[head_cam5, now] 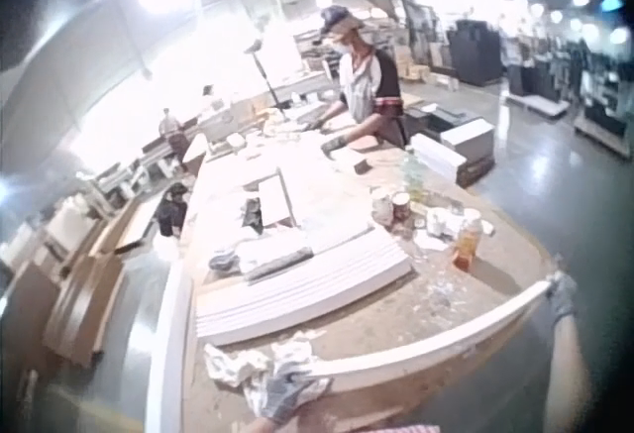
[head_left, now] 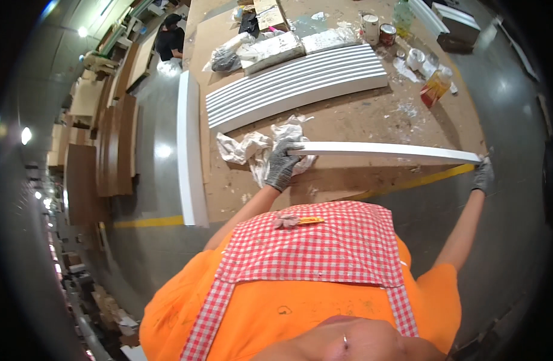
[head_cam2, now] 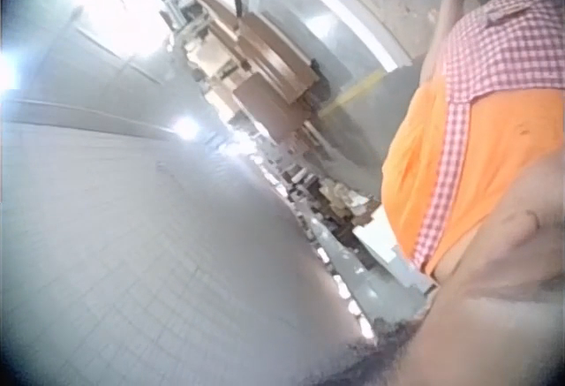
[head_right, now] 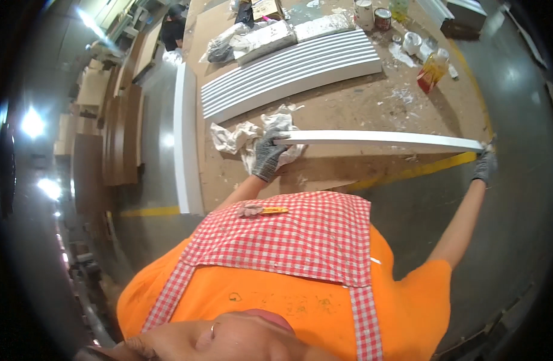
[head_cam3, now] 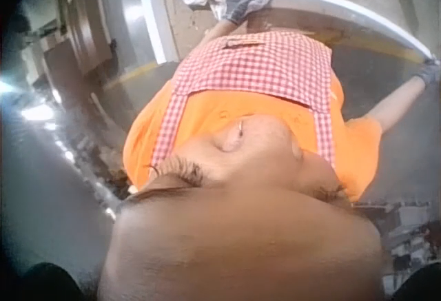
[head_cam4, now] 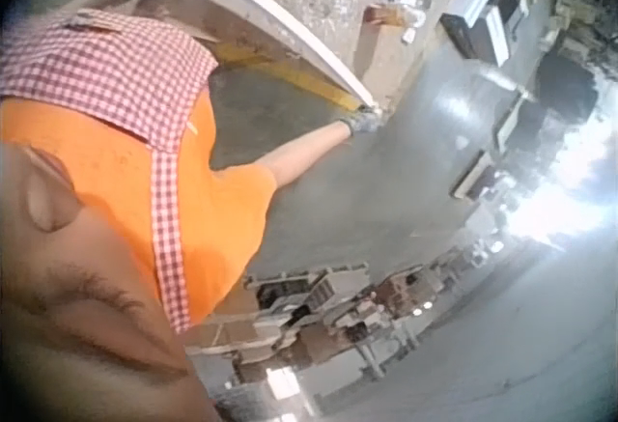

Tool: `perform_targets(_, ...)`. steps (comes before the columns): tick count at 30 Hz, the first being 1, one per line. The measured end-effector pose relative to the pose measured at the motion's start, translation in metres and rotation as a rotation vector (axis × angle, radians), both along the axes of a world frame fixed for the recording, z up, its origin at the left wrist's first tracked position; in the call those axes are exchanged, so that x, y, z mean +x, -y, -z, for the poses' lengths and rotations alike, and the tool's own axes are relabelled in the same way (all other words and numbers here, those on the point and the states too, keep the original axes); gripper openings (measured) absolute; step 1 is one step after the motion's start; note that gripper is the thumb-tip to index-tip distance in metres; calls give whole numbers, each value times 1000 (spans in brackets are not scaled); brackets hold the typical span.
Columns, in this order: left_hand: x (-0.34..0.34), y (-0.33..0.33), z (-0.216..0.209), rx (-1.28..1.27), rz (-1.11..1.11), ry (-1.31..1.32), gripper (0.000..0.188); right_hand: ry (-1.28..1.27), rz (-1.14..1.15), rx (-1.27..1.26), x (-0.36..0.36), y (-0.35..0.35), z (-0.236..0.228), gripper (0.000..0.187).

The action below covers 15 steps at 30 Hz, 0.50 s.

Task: The person wipes long white planks with a cloth in a workshop setting. They handle the planks one at a time, wiping the surfaces and edges, then placing them back on the workbench or stacking them.

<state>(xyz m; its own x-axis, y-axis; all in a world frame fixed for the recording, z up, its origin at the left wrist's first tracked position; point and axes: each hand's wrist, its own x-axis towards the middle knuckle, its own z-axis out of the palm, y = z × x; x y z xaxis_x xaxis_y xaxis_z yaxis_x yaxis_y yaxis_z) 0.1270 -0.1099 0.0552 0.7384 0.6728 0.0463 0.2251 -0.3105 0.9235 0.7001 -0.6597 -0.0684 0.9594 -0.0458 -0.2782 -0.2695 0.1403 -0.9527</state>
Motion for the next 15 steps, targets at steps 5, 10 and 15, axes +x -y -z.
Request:
perform_targets(5, 4, 16, 15, 16, -123, 221, 20, 36, 278, -149, -25, -31, 21, 33)
perform_targets(10, 0, 22, 8, 326, -130, 347, 20, 214, 275, -131, -62, -54, -4, 31)
perform_targets(15, -2, 14, 28, 480, -195, 274, 23, 373, 286, -884, -101, -111, -54, 26)
